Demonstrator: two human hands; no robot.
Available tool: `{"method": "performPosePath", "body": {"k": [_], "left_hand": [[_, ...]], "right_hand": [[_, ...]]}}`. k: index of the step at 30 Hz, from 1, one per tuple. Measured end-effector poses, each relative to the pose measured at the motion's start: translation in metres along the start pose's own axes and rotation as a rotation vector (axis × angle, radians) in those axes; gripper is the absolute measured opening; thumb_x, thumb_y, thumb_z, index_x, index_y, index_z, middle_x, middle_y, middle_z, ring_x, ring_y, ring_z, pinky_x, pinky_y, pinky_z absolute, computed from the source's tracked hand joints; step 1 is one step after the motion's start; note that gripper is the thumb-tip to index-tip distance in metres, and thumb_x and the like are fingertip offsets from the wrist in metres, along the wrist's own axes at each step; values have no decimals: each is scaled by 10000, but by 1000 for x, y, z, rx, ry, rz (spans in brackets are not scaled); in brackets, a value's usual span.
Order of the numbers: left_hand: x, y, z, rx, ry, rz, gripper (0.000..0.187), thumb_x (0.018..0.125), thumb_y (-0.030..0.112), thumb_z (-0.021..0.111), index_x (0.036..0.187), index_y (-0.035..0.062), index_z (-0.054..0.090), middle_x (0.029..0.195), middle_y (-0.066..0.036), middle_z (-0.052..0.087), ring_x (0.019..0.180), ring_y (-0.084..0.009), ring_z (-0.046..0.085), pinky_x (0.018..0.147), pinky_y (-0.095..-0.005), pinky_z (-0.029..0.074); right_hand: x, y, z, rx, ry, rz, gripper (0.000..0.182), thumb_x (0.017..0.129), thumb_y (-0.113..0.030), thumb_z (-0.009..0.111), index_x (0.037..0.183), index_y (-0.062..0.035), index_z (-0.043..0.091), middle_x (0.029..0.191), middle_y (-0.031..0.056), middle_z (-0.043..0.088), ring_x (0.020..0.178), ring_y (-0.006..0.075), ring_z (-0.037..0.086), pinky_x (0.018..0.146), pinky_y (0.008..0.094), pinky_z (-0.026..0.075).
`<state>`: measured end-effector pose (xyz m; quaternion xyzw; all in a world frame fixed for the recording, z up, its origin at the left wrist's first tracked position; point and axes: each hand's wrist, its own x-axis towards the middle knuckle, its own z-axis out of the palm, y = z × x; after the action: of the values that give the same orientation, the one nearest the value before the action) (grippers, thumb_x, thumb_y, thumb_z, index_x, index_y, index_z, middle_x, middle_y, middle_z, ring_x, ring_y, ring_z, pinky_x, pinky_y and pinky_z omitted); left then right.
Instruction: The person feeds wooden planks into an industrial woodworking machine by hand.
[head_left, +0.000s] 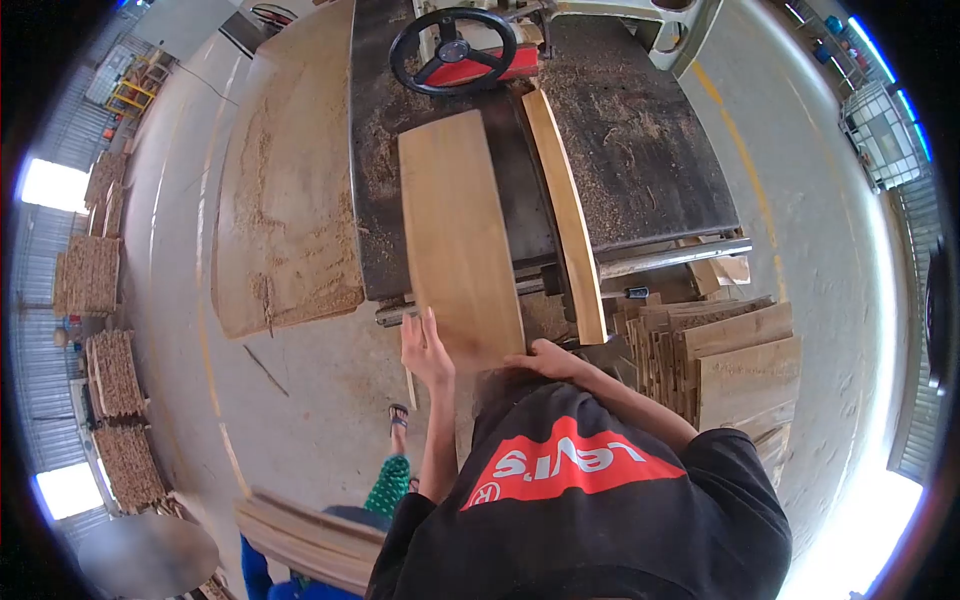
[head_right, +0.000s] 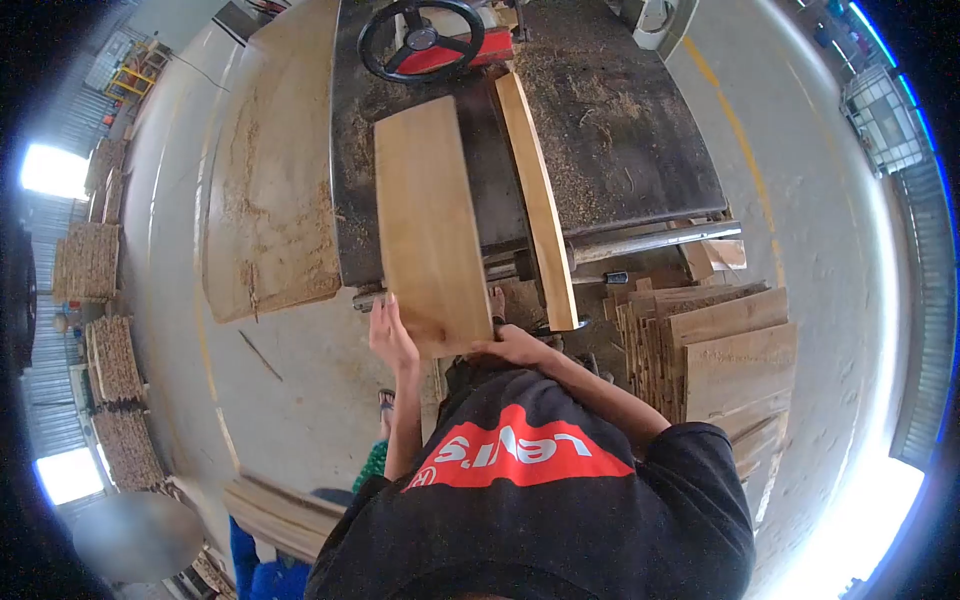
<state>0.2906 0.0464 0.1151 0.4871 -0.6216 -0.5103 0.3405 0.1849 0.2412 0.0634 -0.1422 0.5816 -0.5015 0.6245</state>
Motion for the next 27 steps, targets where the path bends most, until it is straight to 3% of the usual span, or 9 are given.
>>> {"method": "performPosePath", "body": {"k": [1, 4, 5, 11, 13, 16, 22, 25, 27], "left_hand": [[-1, -3, 1, -22, -4, -6, 660, 1034, 287, 727, 1463, -157, 493, 1257, -258, 730, 1121, -234, 716, 948, -333, 559], [4, -12, 11, -76, -25, -5, 670, 1036, 281, 728, 1475, -158, 476, 1246, -282, 732, 1127, -229, 723, 979, -316, 550], [6, -13, 14, -88, -38, -1, 673, 1035, 287, 730, 1476, -154, 477, 1237, -288, 734, 1129, -234, 724, 991, -315, 546], [17, -19, 43, -79, -101, -6, 658, 1016, 327, 752, 1445, -121, 534, 1150, -254, 774, 1081, -217, 735, 987, -328, 534], [19, -21, 50, -86, -170, -38, 660, 1033, 352, 728, 1473, -98, 529, 1186, -182, 751, 1054, -160, 692, 912, -296, 529], [25, -25, 61, -81, -156, 6, 662, 1031, 382, 725, 1465, -86, 549, 1146, -169, 765, 1016, -153, 693, 895, -267, 520], [32, -5, 62, 54, -174, -32, 641, 1005, 376, 760, 1385, -111, 593, 1018, -171, 813, 941, -139, 736, 906, -281, 538], [34, 11, 66, 28, -203, 28, 633, 1030, 434, 705, 1386, -82, 619, 1061, -216, 799, 1026, -184, 747, 919, -290, 549], [38, 16, 74, -10, -181, 50, 657, 1002, 435, 748, 1361, -100, 616, 986, -148, 813, 857, -112, 711, 790, -247, 537]], "right_hand": [[7, 21, -3, 319, -59, 79, 432, 1019, -287, 739, 1262, 67, 692, 1147, 156, 780, 1091, 279, 759, 952, 358, 603], [6, 35, -14, 536, 55, 108, 362, 1016, -256, 742, 1249, 20, 711, 1210, 159, 761, 1145, 273, 742, 1023, 377, 597], [5, 36, -15, 642, 42, 79, 391, 974, -281, 798, 1225, 5, 711, 1120, 108, 785, 951, 201, 760, 857, 318, 620], [5, 26, -18, 898, 234, 105, 332, 985, -323, 788, 1161, -51, 720, 1015, 65, 771, 988, 206, 729, 899, 344, 583], [7, 22, -16, 892, 257, 50, 327, 991, -333, 781, 1175, -71, 714, 1016, 62, 768, 993, 208, 730, 881, 347, 582], [11, 28, -18, 850, 282, -10, 325, 1006, -333, 763, 1212, -91, 697, 1036, 64, 763, 998, 206, 726, 881, 355, 580], [11, 23, -17, 808, 357, -27, 352, 1047, -316, 706, 1285, -61, 658, 1083, 84, 762, 1007, 207, 726, 913, 370, 581], [13, 25, -17, 850, 351, -49, 387, 1051, -316, 699, 1308, -32, 638, 1097, 111, 758, 1040, 228, 723, 934, 381, 576], [13, 15, -15, 856, 345, -69, 406, 1060, -321, 685, 1315, -10, 629, 1124, 129, 757, 1070, 236, 726, 939, 389, 581]]}}
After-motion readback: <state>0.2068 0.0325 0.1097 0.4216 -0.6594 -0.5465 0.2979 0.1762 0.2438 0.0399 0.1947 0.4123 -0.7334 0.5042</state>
